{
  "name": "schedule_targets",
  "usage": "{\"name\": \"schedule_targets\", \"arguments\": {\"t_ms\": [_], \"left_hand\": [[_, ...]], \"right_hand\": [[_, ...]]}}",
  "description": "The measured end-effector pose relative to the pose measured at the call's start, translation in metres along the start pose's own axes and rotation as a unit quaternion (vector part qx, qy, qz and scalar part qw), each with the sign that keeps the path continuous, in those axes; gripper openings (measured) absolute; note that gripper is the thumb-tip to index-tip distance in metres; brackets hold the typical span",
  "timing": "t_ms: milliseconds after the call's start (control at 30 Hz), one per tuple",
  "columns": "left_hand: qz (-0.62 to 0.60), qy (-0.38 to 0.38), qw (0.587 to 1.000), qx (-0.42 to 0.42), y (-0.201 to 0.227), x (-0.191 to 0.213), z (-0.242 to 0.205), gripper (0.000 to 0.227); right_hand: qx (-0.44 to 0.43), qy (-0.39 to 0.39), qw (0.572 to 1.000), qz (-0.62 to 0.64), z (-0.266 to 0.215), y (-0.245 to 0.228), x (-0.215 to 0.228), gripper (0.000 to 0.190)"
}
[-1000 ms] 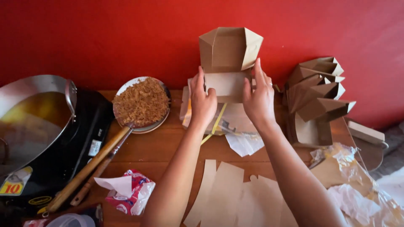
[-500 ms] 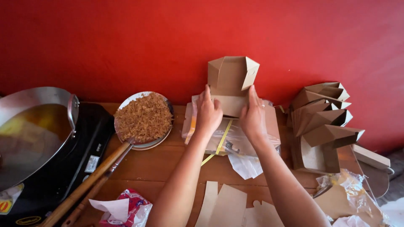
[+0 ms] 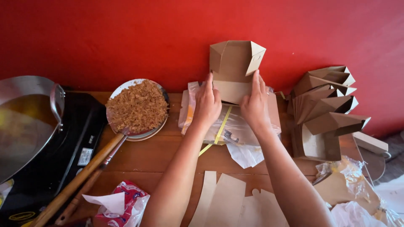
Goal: The person folds flat cardboard pieces into small rectangular boxes by hand, tucking flaps and creasing edges to form the structure. Completed boxes are stacked on the table while new flat pieces are picked up and assembled in sequence.
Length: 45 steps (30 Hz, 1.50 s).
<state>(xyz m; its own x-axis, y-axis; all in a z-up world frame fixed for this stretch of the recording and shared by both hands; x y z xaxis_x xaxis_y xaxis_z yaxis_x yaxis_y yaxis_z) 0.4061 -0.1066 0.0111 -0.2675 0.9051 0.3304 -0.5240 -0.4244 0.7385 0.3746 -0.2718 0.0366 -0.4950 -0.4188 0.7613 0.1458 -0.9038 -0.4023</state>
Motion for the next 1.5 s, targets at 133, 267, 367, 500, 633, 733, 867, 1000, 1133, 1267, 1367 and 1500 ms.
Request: {"name": "schedule_targets", "arguments": {"t_ms": [133,267,367,500,633,733,867,1000,1133,1267,1367,1500], "left_hand": [[0.184,0.007,0.982,-0.036,0.036,0.017,-0.011,0.056],[0.106,0.043,0.993,0.033,0.015,0.012,-0.01,0.048],[0.032,0.027,0.999,0.031,0.028,0.016,-0.007,0.048],[-0.039,0.019,0.999,0.011,0.053,0.027,-0.009,0.041],[0.053,0.02,0.998,0.011,0.021,0.016,-0.017,0.043],[0.111,0.025,0.994,0.008,0.037,0.025,-0.018,0.04],[0.089,0.026,0.99,0.104,0.011,0.023,-0.017,0.045],[0.183,-0.098,0.965,0.162,-0.055,-0.017,-0.025,0.041],[0.285,-0.131,0.935,0.165,-0.047,-0.02,-0.023,0.041],[0.323,-0.078,0.937,0.111,-0.03,-0.011,-0.01,0.039],[0.301,-0.106,0.933,0.168,-0.042,-0.017,0.001,0.044],[0.262,-0.202,0.897,0.295,-0.044,-0.024,0.004,0.038]], "right_hand": [[-0.009,-0.044,0.995,-0.092,-0.001,0.022,-0.025,0.089],[-0.014,-0.035,0.998,-0.054,0.001,0.016,-0.014,0.086],[-0.023,-0.02,0.999,-0.024,-0.003,0.01,0.001,0.083],[-0.021,0.0,1.0,-0.004,-0.004,0.015,0.002,0.077],[0.005,-0.022,0.998,-0.058,-0.003,0.018,-0.012,0.079],[0.015,-0.039,0.991,-0.124,-0.002,0.016,-0.017,0.075],[0.02,-0.047,0.985,-0.165,-0.001,0.01,-0.016,0.071],[-0.023,-0.093,0.975,-0.201,-0.008,-0.003,-0.007,0.074],[-0.06,-0.129,0.975,-0.173,-0.014,-0.003,-0.018,0.079],[-0.066,-0.163,0.975,-0.139,-0.016,0.004,-0.025,0.09],[-0.057,-0.182,0.973,-0.127,-0.016,0.011,-0.032,0.088],[-0.061,-0.202,0.97,-0.122,-0.015,0.009,-0.03,0.084]]}}
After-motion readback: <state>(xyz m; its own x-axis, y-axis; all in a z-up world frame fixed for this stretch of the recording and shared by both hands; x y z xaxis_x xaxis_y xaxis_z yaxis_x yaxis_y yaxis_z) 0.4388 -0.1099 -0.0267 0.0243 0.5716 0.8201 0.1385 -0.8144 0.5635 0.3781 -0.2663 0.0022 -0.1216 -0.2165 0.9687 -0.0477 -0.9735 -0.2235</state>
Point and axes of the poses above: each hand's wrist, its own z-axis towards the middle knuckle, its own x-axis out of the back of the hand, y = z × x, the point moved 6 cm from there along z, towards the middle knuckle, and after that the axes turned 9 degrees about -z, right-handed, at the moved point
